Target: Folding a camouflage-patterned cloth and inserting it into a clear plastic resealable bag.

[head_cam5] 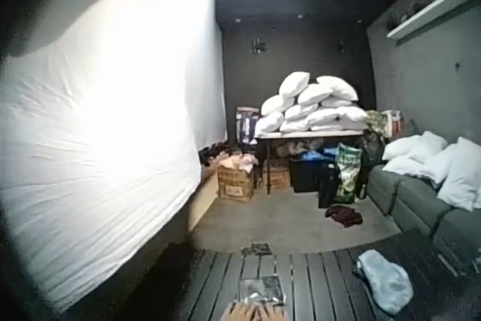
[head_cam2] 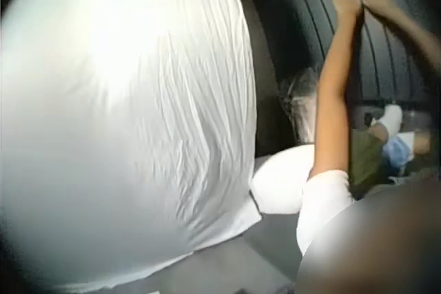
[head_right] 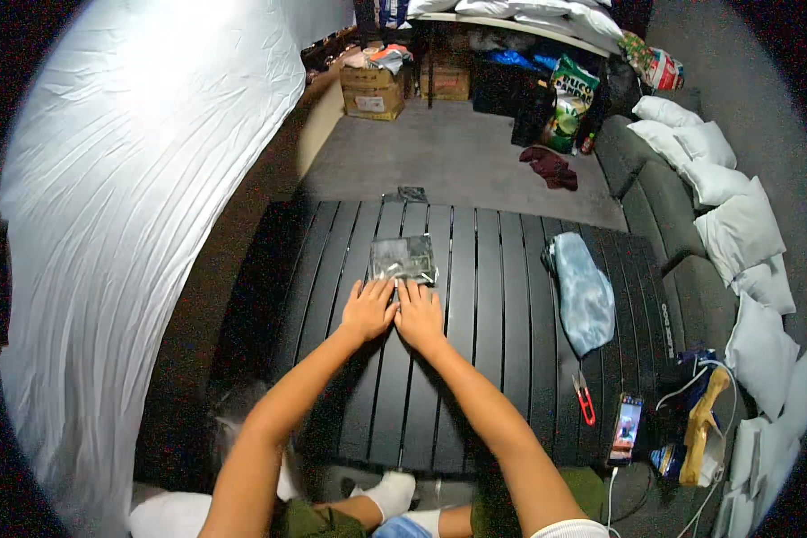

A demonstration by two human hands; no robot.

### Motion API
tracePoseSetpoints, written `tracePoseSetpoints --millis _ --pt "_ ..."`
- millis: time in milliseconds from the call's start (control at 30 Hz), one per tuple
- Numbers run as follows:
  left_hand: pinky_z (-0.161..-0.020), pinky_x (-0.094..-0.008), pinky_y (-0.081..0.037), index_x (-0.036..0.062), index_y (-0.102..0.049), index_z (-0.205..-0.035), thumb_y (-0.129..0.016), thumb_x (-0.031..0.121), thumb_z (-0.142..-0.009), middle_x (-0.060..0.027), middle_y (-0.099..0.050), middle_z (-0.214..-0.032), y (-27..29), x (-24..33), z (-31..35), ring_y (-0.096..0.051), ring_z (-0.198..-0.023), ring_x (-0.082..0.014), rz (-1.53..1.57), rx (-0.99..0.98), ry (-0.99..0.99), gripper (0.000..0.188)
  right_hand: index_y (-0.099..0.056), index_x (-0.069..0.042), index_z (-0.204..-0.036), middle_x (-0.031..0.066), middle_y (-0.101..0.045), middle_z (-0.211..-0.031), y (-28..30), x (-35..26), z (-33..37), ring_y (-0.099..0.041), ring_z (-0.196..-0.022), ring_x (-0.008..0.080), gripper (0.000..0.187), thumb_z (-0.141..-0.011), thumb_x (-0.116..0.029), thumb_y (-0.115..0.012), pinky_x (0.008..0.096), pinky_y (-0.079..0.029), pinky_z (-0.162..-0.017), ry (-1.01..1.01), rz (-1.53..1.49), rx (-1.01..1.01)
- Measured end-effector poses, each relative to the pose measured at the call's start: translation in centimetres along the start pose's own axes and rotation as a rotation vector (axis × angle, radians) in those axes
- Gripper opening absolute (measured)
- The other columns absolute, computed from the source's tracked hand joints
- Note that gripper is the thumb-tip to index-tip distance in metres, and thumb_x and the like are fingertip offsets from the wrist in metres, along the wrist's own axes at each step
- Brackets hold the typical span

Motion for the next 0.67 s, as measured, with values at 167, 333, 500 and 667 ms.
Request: tracePoseSetpoints --millis 167,333,500,667 --pt "-0.107 -0.0476 -0.014 0.0139 -0.025 -0.138 -0.033 0.042 -0.089 -0.0059 -0.026 -0.142 -3.4 -4.9 -9.4 -0.026 -0.13 -0.0241 0.061 -0.033 0.212 0.057 -0.028 -0.012 -0.136 0.0113 -0.022 -0.143 -4.7 3.4 -10.2 -0.023 -0.131 0.0294 0.06 -0.083 -0.033 -0.045 0.0506 -0.017 -0.105 0.012 -0.071 -0.151" --pt "-0.101 -0.0475 -0.023 0.0096 -0.039 -0.129 -0.042 0.032 -0.087 -0.0086 -0.039 -0.132 -2.5 -6.5 -10.6 -0.036 -0.121 -0.0286 0.32 0.59 0.435 0.048 -0.036 -0.013 -0.132 0.0115 -0.029 -0.14 -7.0 4.6 -13.0 -0.026 -0.129 0.027 0.055 -0.084 -0.041 -0.041 0.0533 -0.017 -0.103 -0.022 -0.024 -0.028" --pt "-0.102 -0.0457 -0.021 0.0086 -0.038 -0.129 -0.044 0.029 -0.085 -0.0101 -0.034 -0.136 -2.0 -8.3 -13.0 -0.032 -0.124 -0.0277 0.178 0.554 0.341 0.049 -0.044 -0.013 -0.127 0.0089 -0.036 -0.136 -7.1 4.9 -15.4 -0.032 -0.125 0.0281 0.052 -0.084 -0.043 -0.04 0.052 -0.02 -0.102 -0.026 -0.092 -0.005" --pt "-0.106 -0.0434 -0.017 0.0127 -0.028 -0.136 -0.049 0.031 -0.083 -0.0132 -0.018 -0.144 -2.5 -8.8 -14.3 -0.018 -0.133 -0.0278 0.312 0.195 0.433 0.06 -0.039 -0.016 -0.131 0.0116 -0.034 -0.137 -7.0 5.8 -15.3 -0.032 -0.125 0.0287 0.058 -0.082 -0.046 -0.045 0.0511 -0.021 -0.102 -0.011 -0.059 0.049"
Point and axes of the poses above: each hand's wrist, its own z-axis away from the middle knuckle, its own y-axis out of the back of the hand, x = y × z, the point moved 5 cm from there along -z, towards the middle knuckle
